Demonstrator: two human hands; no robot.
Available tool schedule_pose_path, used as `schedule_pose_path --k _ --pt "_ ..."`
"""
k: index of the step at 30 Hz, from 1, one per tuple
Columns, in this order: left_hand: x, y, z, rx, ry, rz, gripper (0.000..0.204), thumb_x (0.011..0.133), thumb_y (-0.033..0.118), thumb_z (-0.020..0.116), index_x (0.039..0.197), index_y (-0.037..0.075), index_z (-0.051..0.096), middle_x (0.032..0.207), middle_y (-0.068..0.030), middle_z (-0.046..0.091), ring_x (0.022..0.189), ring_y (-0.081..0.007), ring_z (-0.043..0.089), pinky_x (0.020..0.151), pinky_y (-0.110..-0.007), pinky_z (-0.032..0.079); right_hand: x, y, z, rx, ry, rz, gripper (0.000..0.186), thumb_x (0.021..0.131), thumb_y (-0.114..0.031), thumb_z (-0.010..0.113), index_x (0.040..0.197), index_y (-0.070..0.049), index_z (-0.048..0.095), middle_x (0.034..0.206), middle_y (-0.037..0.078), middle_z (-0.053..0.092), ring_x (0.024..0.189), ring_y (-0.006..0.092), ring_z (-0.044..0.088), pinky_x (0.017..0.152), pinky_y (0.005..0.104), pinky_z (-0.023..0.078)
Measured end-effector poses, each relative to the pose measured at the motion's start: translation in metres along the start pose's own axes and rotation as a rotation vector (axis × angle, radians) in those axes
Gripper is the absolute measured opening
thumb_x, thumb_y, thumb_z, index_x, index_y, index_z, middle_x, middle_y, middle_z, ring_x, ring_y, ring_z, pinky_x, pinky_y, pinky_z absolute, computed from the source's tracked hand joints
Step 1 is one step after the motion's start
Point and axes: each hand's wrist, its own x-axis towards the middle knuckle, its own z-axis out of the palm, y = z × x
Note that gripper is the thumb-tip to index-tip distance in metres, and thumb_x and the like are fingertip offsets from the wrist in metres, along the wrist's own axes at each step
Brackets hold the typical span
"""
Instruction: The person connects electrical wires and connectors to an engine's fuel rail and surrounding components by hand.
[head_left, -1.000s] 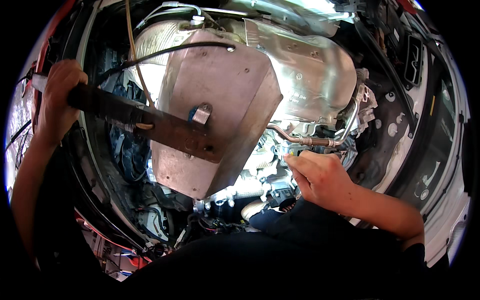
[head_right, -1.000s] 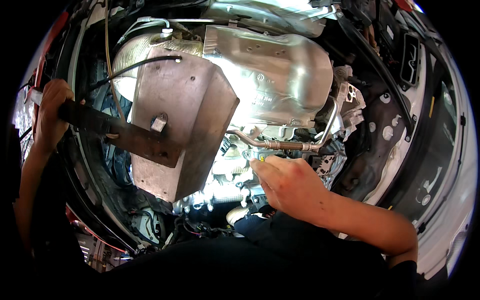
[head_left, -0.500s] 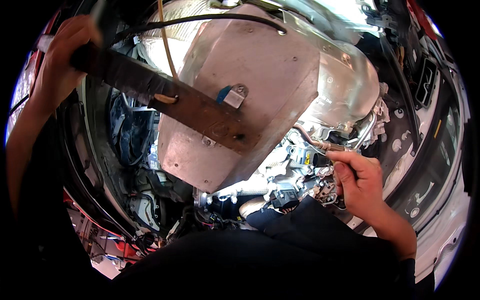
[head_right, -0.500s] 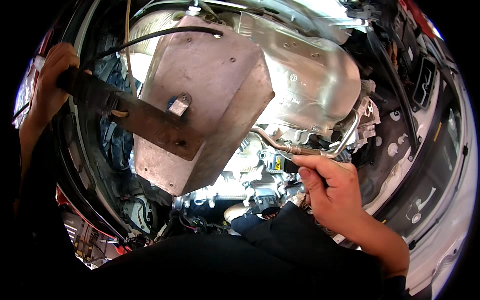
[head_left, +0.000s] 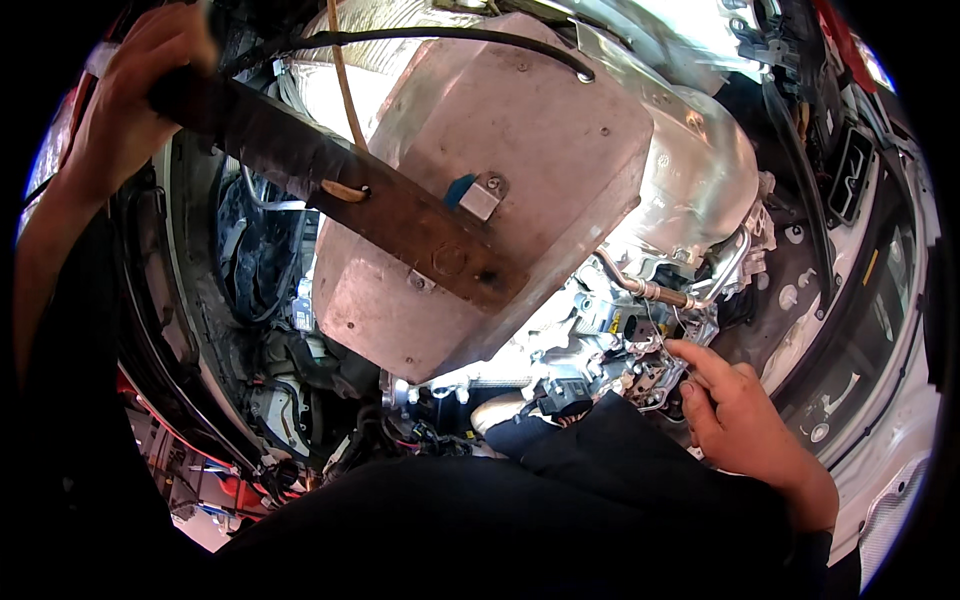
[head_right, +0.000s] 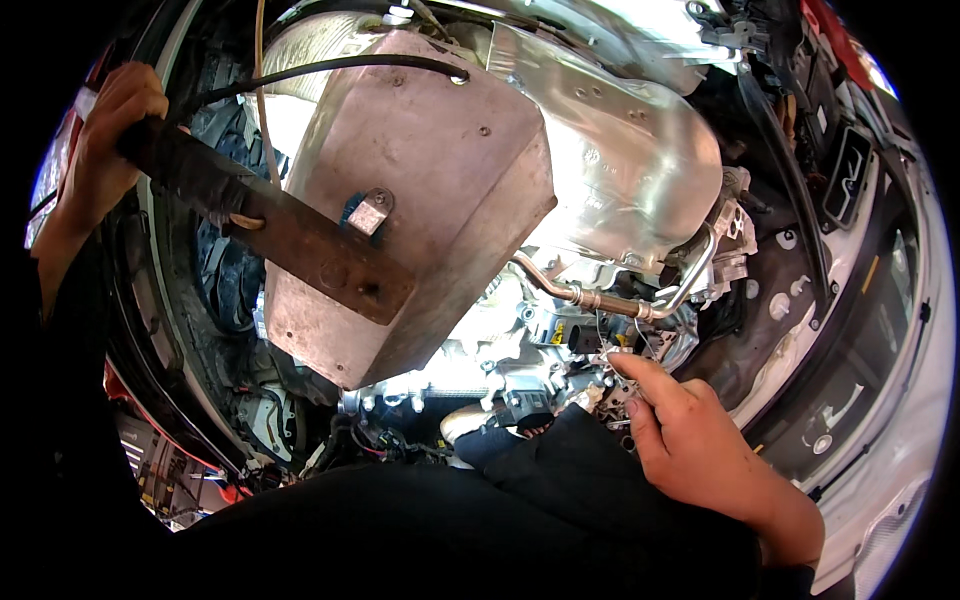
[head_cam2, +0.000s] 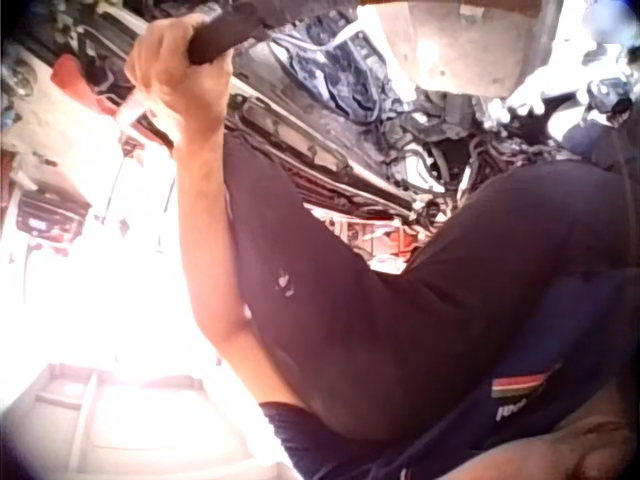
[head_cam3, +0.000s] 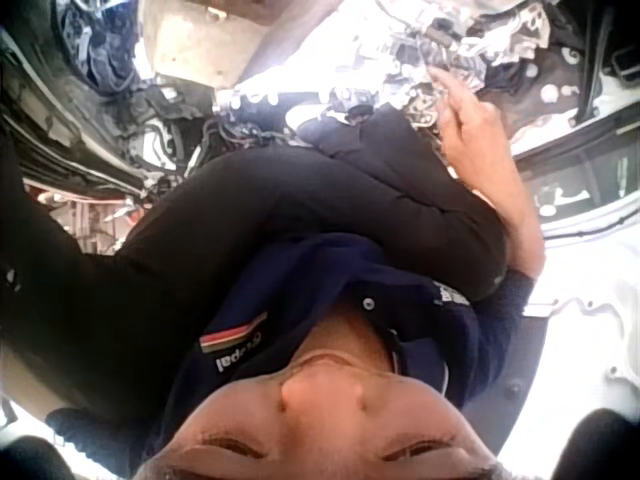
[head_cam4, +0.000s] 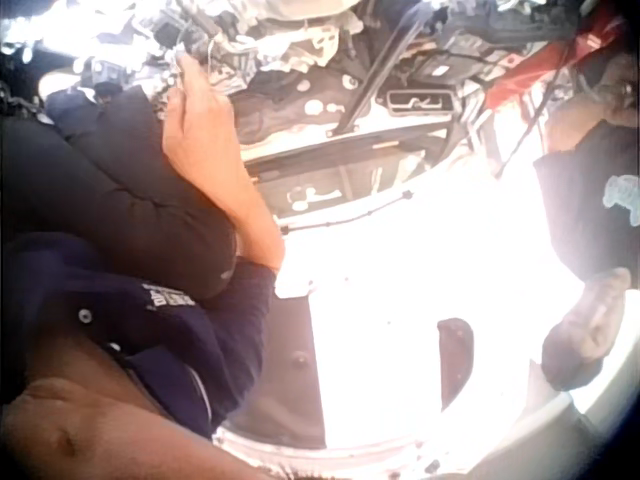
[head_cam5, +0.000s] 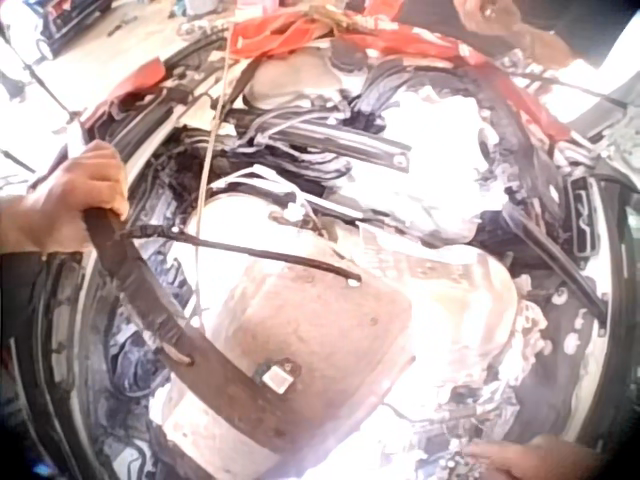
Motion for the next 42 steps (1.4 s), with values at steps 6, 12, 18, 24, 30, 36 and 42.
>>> schedule_pose_path --k 6,12,18,24,30,36,42 --pt "0.002 -0.002 -0.005 -0.004 0.049 0.035 0.032 0.067 0.005 0.076 0.081 0.004 0.047 0.079 -0.0075 0.044 0.078 -0.0260 0.050 0.073 -0.037 0.039 -0.042 -0.016 -0.057 -0.036 -0.101 0.056 0.029 0.083 -0.003 0.060 0.111 -0.006 0.068 0.077 0.010 0.067 0.065 0.0276 0.059 0.070 0.0368 0.044" --pt "0.004 0.001 0.002 -0.023 0.025 0.033 0.031 0.067 0.002 0.074 0.082 0.005 0.047 0.080 -0.0075 0.044 0.078 -0.0262 0.050 0.073 -0.038 0.039 -0.026 0.005 -0.055 -0.018 -0.219 -0.207 0.028 0.078 0.001 0.062 0.105 -0.004 0.069 0.069 0.009 0.066 0.055 0.0237 0.061 0.056 0.0325 0.044" --pt "0.005 -0.004 0.007 0.006 0.038 -0.013 0.034 0.061 -0.004 0.071 0.084 0.006 0.047 0.081 -0.0082 0.045 0.083 -0.0271 0.052 0.077 -0.040 0.041 -0.032 -0.001 -0.077 -0.101 -0.296 -0.374 0.026 0.077 0.003 0.061 0.100 -0.005 0.070 0.065 0.010 0.065 0.052 0.0251 0.062 0.048 0.0333 0.044" --pt "-0.014 -0.008 0.009 0.098 -0.058 -0.112 0.051 0.055 -0.007 0.076 0.099 0.007 0.054 0.102 -0.0071 0.054 0.111 -0.0310 0.053 0.093 -0.042 0.041 -0.013 0.013 -0.042 -0.152 -0.161 -0.415 0.033 0.073 0.002 0.063 0.106 -0.005 0.067 0.064 0.009 0.064 0.054 0.0254 0.062 0.048 0.0337 0.046" --pt "-0.012 -0.011 0.009 0.045 -0.155 -0.163 0.059 0.055 -0.004 0.079 0.107 0.008 0.055 0.110 -0.0070 0.055 0.118 -0.0323 0.051 0.098 -0.043 0.040 -0.013 0.011 -0.023 -0.504 0.045 -0.672 0.034 0.073 -0.004 0.064 0.107 -0.005 0.066 0.067 0.002 0.057 0.056 0.0169 0.060 0.046 0.0312 0.045" --pt "-0.002 0.007 -0.042 0.123 -0.084 -0.048 0.063 0.066 0.007 0.082 0.122 0.009 0.055 0.115 -0.0113 0.055 0.116 -0.0315 0.053 0.098 -0.046 0.044 -0.003 0.035 -0.011 -0.710 0.201 -0.923 0.034 0.075 -0.010 0.064 0.109 -0.007 0.067 0.066 -0.004 0.046 0.053 0.0094 0.049 0.045 0.0242 0.041" --pt "0.097 0.191 -0.087 -0.965 -0.577 -0.495 0.021 0.092 0.013 0.061 0.108 0.001 0.059 0.090 -0.0125 0.066 0.078 -0.0222 0.065 0.063 -0.039 0.051 -0.011 0.063 -0.002 -0.658 0.275 -0.963 0.036 0.075 -0.011 0.064 0.111 -0.007 0.066 0.065 -0.003 0.045 0.054 0.0115 0.049 0.045 0.0265 0.040"
